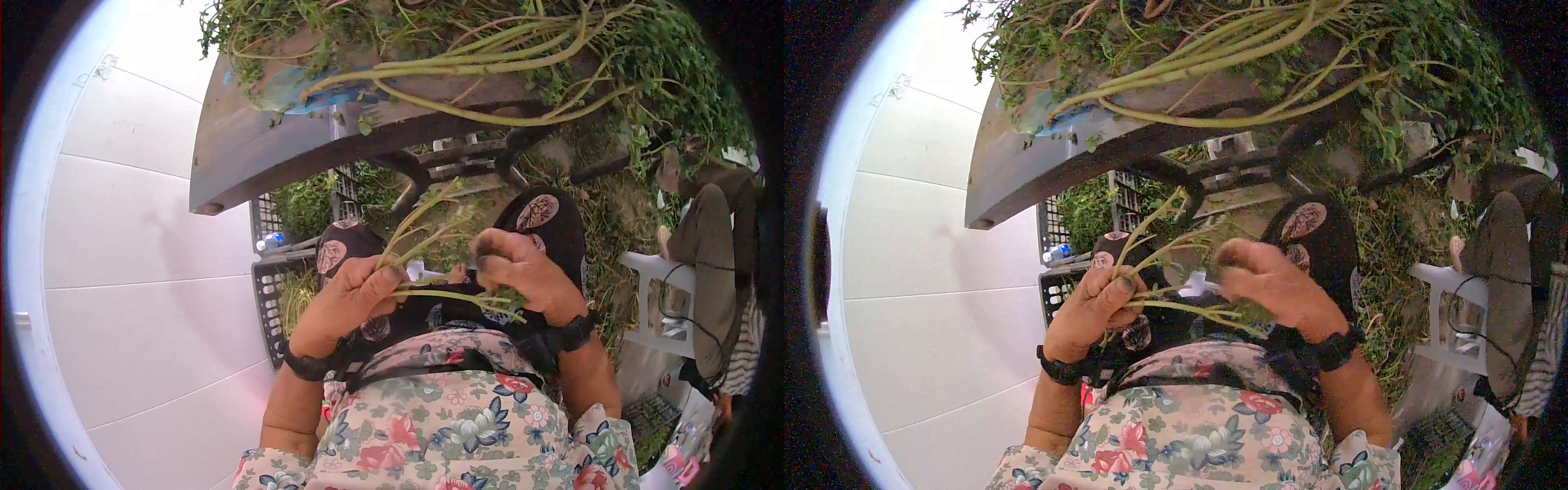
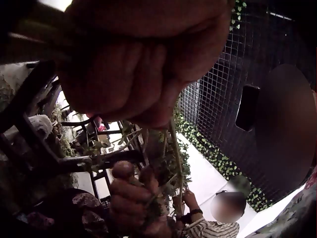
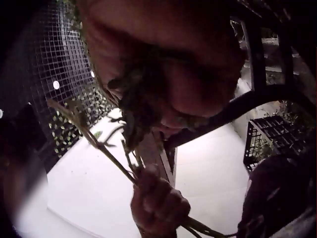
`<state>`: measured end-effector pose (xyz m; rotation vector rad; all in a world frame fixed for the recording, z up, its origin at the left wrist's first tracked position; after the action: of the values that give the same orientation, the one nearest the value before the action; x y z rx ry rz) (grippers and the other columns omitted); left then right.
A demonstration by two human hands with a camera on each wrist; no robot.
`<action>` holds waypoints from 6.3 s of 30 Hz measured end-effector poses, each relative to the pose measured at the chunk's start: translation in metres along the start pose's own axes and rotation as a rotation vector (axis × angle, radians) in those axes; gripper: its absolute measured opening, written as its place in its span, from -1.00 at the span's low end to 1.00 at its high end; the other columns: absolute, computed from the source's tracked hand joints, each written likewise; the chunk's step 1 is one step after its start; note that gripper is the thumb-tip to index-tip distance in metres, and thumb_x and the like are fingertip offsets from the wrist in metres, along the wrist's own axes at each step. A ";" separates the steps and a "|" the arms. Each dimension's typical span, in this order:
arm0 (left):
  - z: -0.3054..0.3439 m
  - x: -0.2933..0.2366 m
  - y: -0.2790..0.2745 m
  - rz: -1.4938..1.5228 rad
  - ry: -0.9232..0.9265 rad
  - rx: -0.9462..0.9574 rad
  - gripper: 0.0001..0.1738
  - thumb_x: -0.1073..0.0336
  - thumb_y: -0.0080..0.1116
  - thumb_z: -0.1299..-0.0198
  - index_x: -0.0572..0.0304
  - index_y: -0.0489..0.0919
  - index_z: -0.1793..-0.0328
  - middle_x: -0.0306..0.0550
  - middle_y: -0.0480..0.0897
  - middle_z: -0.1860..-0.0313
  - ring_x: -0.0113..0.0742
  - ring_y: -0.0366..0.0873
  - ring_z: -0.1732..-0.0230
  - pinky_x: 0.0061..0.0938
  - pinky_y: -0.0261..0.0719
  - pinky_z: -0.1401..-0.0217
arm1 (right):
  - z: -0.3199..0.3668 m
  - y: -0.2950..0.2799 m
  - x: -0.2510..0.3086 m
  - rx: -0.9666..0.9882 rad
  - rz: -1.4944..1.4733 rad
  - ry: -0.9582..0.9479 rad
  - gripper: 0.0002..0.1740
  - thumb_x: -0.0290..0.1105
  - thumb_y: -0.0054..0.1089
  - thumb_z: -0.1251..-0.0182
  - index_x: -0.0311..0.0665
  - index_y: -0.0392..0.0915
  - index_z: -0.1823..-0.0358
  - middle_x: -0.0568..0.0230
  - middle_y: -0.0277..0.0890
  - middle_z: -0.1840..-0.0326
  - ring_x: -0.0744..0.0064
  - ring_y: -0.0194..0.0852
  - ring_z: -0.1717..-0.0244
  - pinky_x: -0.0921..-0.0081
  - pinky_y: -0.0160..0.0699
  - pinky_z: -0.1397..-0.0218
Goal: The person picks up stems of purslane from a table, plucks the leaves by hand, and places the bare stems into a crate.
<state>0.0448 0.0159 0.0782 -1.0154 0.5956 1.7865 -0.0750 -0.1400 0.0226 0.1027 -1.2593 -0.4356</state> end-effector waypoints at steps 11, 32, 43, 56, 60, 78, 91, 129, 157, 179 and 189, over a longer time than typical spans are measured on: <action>-0.002 -0.003 0.014 -0.065 -0.024 0.088 -0.65 0.09 -0.10 -0.33 0.25 0.49 0.17 -0.36 0.46 0.44 -0.73 0.32 0.45 -0.81 0.33 0.45 | -0.021 0.033 0.019 -0.002 0.377 -0.333 -0.74 -0.38 0.01 -0.19 -0.40 0.52 0.18 0.31 0.50 0.43 0.56 0.39 0.43 0.60 0.40 0.32; -0.005 0.001 0.009 -0.002 -0.003 0.070 -0.61 -0.02 -0.07 -0.29 0.19 0.47 0.25 -0.37 0.34 0.57 -0.66 0.10 0.65 -0.74 0.00 0.63 | -0.022 0.010 -0.025 0.016 -0.555 0.067 -0.76 -0.50 0.05 -0.25 -0.38 0.44 0.07 0.28 0.51 0.29 0.51 0.50 0.29 0.55 0.53 0.17; -0.004 0.002 0.015 0.086 -0.021 0.136 -0.63 0.01 -0.05 -0.29 0.21 0.49 0.24 -0.36 0.33 0.59 -0.66 0.09 0.65 -0.73 -0.03 0.63 | -0.017 -0.003 -0.017 -0.031 -0.785 -0.066 -0.69 -0.42 0.10 -0.23 -0.19 0.42 -0.03 0.40 0.48 0.24 0.56 0.47 0.25 0.64 0.48 0.27; 0.003 0.002 0.004 0.056 -0.094 0.036 -0.65 0.01 0.00 -0.27 0.15 0.52 0.19 -0.36 0.46 0.41 -0.65 0.36 0.44 -0.80 0.32 0.47 | -0.015 -0.014 -0.003 -0.160 -0.134 -0.152 -0.75 -0.34 0.13 -0.21 -0.25 0.49 0.10 0.40 0.52 0.35 0.65 0.44 0.33 0.65 0.43 0.26; 0.003 0.000 0.002 0.023 -0.084 0.025 -0.64 -0.01 0.01 -0.25 0.15 0.52 0.18 -0.35 0.46 0.38 -0.65 0.38 0.41 -0.79 0.37 0.43 | -0.012 -0.009 0.004 -0.105 0.141 -0.150 -0.77 -0.35 0.08 -0.23 -0.33 0.49 0.17 0.41 0.51 0.41 0.70 0.38 0.35 0.63 0.39 0.24; 0.009 -0.001 -0.004 0.019 -0.058 -0.054 -0.65 -0.01 0.00 -0.25 0.13 0.51 0.23 -0.33 0.46 0.43 -0.61 0.37 0.45 -0.75 0.31 0.49 | -0.003 -0.057 -0.021 -0.291 -0.680 -0.115 -0.82 -0.36 0.08 -0.21 -0.19 0.47 0.17 0.46 0.46 0.37 0.70 0.38 0.35 0.74 0.35 0.41; 0.009 -0.005 -0.003 -0.015 -0.068 0.007 -0.66 0.01 0.01 -0.24 0.15 0.50 0.19 -0.29 0.48 0.36 -0.58 0.43 0.38 -0.72 0.46 0.36 | -0.001 -0.013 0.044 -0.263 0.679 -0.334 -0.70 -0.38 0.09 -0.12 -0.31 0.52 0.10 0.06 0.55 0.15 0.25 0.52 0.10 0.44 0.44 0.04; 0.009 0.002 -0.028 0.001 0.059 -0.066 -0.75 0.09 0.13 -0.13 0.08 0.45 0.39 -0.50 0.34 0.57 -0.70 0.19 0.55 -0.73 0.15 0.53 | -0.022 -0.069 -0.031 -0.209 -0.934 -0.094 -0.81 -0.16 0.12 -0.26 -0.10 0.45 0.32 0.32 0.52 0.27 0.54 0.43 0.44 0.66 0.33 0.56; 0.130 0.169 -0.248 1.014 0.347 -0.652 -0.80 0.17 -0.12 -0.33 0.11 0.39 0.24 -0.33 0.36 0.58 -0.53 0.23 0.65 -0.60 0.26 0.57 | -0.072 0.000 -0.036 -0.110 -0.778 0.136 -0.79 -0.28 -0.13 -0.39 -0.19 0.39 0.07 0.28 0.49 0.30 0.54 0.35 0.50 0.60 0.19 0.69; 0.101 0.381 -0.230 1.635 0.085 -0.973 -0.24 -0.13 -0.03 -0.17 0.06 0.00 -0.36 0.06 0.01 -0.38 0.13 -0.03 -0.36 0.22 0.13 -0.19 | -0.083 0.020 -0.033 -0.145 -0.501 0.195 -0.74 -0.24 -0.11 -0.37 -0.14 0.39 0.00 0.34 0.48 0.20 0.59 0.42 0.45 0.65 0.34 0.60; -0.020 0.094 -0.045 1.250 0.199 0.151 -0.65 0.21 -0.07 -0.25 0.09 0.31 -0.13 -0.12 0.46 0.00 -0.24 0.48 0.05 -0.15 0.55 0.05 | -0.087 0.147 0.029 -0.030 0.675 -0.219 -0.84 -0.35 0.03 -0.27 -0.29 0.41 0.24 0.33 0.41 0.35 0.52 0.33 0.30 0.53 0.35 0.17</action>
<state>0.0752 0.0669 -0.0095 -0.7266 1.7195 2.6123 0.0518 -0.0305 0.0664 -0.3985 -1.4132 0.1234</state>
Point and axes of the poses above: each hand's wrist, its own z-axis away from the middle knuckle, its own y-axis out of the palm, x = y × z, the point moved 6 cm from there along -z, towards the middle knuckle
